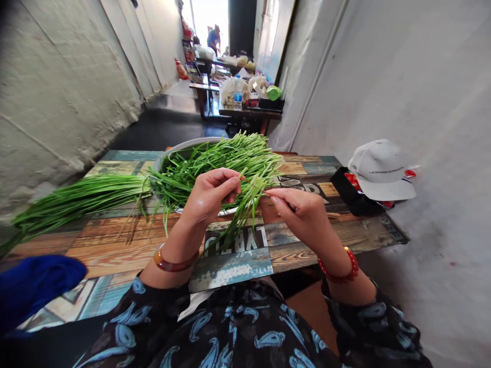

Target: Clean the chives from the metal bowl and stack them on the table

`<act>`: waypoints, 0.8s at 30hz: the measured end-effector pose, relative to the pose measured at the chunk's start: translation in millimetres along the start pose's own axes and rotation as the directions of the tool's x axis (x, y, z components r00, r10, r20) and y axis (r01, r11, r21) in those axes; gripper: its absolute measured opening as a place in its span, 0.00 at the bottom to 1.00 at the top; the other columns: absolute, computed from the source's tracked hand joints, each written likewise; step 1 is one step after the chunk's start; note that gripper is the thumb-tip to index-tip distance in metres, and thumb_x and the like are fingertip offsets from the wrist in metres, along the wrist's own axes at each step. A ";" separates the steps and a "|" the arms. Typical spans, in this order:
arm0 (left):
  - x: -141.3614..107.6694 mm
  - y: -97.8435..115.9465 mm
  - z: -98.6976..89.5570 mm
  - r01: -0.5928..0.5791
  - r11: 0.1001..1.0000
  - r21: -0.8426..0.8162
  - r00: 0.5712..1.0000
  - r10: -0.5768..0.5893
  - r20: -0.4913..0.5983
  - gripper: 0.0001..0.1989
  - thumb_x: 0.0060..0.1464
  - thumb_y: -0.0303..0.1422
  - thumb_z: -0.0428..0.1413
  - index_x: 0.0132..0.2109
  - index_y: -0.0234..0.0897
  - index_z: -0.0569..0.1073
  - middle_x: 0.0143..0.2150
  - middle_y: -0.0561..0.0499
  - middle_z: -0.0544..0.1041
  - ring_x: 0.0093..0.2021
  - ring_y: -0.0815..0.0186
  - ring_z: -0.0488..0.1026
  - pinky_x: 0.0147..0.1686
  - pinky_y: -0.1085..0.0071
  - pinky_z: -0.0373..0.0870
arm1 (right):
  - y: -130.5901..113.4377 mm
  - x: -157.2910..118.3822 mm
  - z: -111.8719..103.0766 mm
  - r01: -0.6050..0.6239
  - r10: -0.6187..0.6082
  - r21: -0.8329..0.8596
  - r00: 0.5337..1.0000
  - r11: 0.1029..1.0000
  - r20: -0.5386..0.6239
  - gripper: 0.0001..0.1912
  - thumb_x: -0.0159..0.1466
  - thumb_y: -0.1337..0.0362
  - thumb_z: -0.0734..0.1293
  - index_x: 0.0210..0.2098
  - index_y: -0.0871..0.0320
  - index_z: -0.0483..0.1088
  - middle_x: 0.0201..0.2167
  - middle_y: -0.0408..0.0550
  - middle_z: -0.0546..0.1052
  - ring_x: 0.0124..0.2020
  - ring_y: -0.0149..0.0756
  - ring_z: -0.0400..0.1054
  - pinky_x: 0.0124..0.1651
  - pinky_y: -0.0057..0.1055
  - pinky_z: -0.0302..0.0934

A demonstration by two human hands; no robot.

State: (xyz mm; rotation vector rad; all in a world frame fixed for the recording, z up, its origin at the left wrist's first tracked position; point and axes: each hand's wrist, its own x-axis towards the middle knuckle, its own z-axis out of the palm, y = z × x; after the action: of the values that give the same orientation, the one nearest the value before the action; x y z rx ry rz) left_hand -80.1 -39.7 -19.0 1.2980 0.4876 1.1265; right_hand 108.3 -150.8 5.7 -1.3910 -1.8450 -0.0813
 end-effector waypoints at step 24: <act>17.0 1.8 2.7 0.074 0.982 -0.176 0.996 -0.065 0.054 0.10 0.46 0.35 0.68 0.32 0.33 0.79 0.24 0.53 0.77 0.20 0.77 0.68 0.20 0.80 0.61 | 3.9 14.5 4.3 0.036 -0.037 -0.021 0.999 0.999 -0.036 0.14 0.67 0.70 0.65 0.45 0.54 0.81 0.43 0.46 0.85 0.42 0.40 0.81 0.47 0.36 0.76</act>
State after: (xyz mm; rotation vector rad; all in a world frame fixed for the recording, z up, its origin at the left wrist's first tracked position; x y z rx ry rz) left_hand -71.3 -26.7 -11.7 1.1410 0.3851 1.0539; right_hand 108.1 -135.9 10.3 -1.3614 -1.8447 -0.1439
